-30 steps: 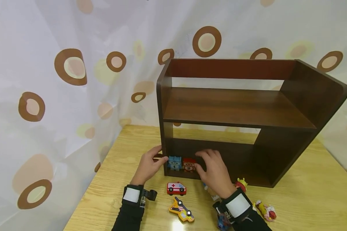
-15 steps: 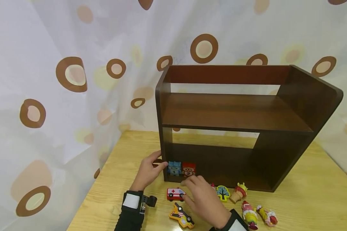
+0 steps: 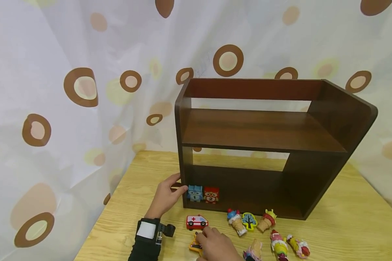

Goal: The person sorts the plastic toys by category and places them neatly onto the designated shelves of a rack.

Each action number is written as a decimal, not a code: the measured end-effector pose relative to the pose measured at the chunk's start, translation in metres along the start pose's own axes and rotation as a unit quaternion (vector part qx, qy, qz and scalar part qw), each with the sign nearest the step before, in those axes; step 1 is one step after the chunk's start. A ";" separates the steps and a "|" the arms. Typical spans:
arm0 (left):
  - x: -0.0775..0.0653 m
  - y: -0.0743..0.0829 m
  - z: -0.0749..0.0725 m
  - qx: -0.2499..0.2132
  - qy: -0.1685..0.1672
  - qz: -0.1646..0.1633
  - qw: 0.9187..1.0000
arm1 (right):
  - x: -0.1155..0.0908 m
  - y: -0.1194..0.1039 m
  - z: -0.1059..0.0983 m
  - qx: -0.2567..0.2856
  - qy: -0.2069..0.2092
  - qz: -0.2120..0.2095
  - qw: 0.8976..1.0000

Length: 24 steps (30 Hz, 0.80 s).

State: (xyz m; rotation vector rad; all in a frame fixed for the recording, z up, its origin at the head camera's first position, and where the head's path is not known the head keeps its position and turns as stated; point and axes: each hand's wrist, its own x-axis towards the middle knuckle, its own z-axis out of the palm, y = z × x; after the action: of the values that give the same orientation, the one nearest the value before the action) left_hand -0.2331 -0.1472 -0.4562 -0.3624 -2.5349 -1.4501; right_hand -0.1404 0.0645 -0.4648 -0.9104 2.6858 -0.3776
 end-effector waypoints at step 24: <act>-0.002 0.002 0.001 -0.002 0.008 -0.006 1.000 | 0.002 0.001 0.008 0.063 0.003 0.048 0.997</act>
State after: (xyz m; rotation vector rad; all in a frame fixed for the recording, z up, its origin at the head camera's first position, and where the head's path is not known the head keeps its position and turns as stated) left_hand -0.2308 -0.1456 -0.4560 -0.3357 -2.5262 -1.4573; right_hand -0.1393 0.0627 -0.4730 -0.7415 2.6645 -0.5219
